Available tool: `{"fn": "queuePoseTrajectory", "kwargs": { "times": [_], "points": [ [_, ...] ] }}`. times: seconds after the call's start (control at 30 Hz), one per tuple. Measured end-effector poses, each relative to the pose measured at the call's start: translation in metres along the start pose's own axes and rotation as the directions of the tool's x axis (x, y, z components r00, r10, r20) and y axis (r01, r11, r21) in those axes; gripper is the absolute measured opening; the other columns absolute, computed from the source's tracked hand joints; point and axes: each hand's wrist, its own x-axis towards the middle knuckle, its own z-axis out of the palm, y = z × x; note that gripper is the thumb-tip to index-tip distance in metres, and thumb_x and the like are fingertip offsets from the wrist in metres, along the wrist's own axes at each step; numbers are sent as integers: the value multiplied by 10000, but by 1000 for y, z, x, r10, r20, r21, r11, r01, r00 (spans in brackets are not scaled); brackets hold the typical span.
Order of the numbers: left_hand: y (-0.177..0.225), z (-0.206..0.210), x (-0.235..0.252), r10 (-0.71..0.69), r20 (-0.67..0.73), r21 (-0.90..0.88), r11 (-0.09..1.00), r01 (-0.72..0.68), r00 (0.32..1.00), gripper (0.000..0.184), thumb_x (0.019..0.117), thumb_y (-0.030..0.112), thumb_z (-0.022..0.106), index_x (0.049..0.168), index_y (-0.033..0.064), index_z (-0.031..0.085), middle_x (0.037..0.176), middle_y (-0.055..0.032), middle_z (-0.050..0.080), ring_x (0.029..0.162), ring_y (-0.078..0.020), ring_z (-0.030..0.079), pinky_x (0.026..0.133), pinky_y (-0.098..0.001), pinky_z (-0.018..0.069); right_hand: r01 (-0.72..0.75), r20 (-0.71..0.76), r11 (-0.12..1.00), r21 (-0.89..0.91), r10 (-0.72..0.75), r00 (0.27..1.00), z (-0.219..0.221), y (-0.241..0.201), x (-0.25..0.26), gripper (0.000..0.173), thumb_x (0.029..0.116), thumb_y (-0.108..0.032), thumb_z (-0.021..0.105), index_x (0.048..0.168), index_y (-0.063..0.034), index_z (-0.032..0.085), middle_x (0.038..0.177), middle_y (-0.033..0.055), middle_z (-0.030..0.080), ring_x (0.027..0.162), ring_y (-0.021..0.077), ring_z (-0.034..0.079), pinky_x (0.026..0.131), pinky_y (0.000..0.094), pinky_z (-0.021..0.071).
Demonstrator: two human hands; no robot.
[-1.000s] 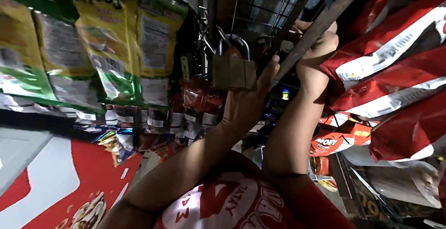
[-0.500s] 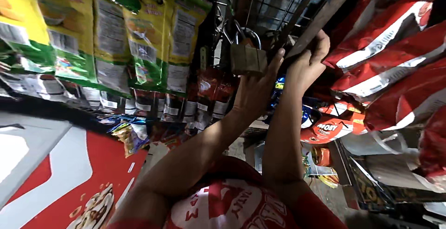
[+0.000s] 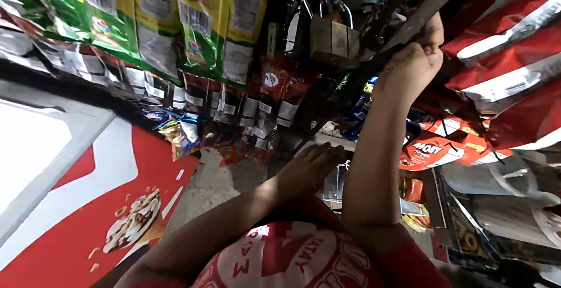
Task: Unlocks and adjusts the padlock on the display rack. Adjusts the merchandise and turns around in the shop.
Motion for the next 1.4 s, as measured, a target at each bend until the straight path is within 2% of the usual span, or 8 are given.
{"fn": "queuePoseTrajectory", "kwargs": {
  "times": [0.3, 0.67, 0.93, 1.03, 1.13, 1.27, 1.33, 1.4],
  "points": [
    [1, 29, -57, -316, 344, -239, 881, 408, 884, 400, 994, 139, 603, 1374, 17, 623, 1417, -195, 606, 1333, -385, 560, 1120, -559, 417, 69, 108, 996, 49, -74, 991, -4, 7, 4, 560, 849, 176, 308, 1404, 167, 379, 1179, 136, 566, 993, 97, 597, 886, 220, 516],
    [11, 58, -129, -550, 452, -237, 685, 689, 702, 391, 1043, 217, 547, 1387, 40, 606, 1398, -172, 619, 1325, -322, 577, 1141, -506, 425, 228, 371, 930, -287, -112, 922, -45, 21, -93, 667, 983, -76, 475, 1557, 135, 210, 1635, 322, 198, 1525, 320, 278, 1235, 382, 306],
    [4, 36, -77, -428, 760, 54, 792, 608, 490, 374, 1049, 193, 560, 1293, -83, 626, 1326, -309, 614, 1294, -484, 547, 1109, -616, 379, 147, 868, 945, -292, 198, 455, -153, 35, -226, 268, 909, 70, 611, 1114, 2, 770, 1239, 171, 717, 1210, 333, 657, 1082, 451, 494],
    [-21, 54, -77, -270, 846, 24, 880, 474, 459, 400, 1065, 199, 520, 1398, -15, 580, 1422, -259, 571, 1342, -448, 526, 1125, -609, 381, -15, 716, 743, -670, 651, 254, -190, 29, -249, 295, 1001, -26, 564, 1261, -5, 702, 1313, 191, 671, 1250, 355, 623, 1101, 500, 452],
    [-32, 55, -76, -174, 914, 26, 928, 373, 367, 434, 1075, 202, 497, 1484, 60, 521, 1492, -203, 532, 1399, -401, 486, 1162, -582, 355, -169, 377, 449, -877, 863, 338, -224, 20, -284, 354, 1011, -80, 559, 1352, -51, 650, 1399, 183, 618, 1289, 360, 593, 1096, 537, 452],
    [-32, 42, -75, 42, 875, -231, 912, 339, 483, 371, 1061, 220, 534, 1381, 55, 622, 1387, -175, 624, 1317, -340, 574, 1141, -535, 406, -381, -15, 149, -913, 919, 395, -259, 8, -351, 389, 1030, -87, 490, 1396, -93, 623, 1455, 144, 584, 1327, 332, 569, 1120, 518, 443],
    [-9, 24, -57, 307, 722, -572, 770, 284, 620, 354, 1043, 343, 553, 1244, 103, 717, 1237, -71, 714, 1187, -196, 653, 1059, -413, 500, -469, -136, 51, -881, 925, 355, -266, -1, -388, 395, 1034, -101, 480, 1410, -85, 602, 1456, 156, 576, 1315, 344, 575, 1109, 535, 448],
    [30, 0, -29, 663, 511, -858, 437, 271, 547, 393, 1060, 469, 490, 1231, 176, 689, 1210, 12, 689, 1186, -93, 605, 1053, -309, 482, -531, -196, -24, -847, 943, 269, -267, -9, -423, 402, 1041, -132, 482, 1428, -101, 587, 1463, 160, 569, 1315, 358, 573, 1100, 563, 446]
  ]
}}
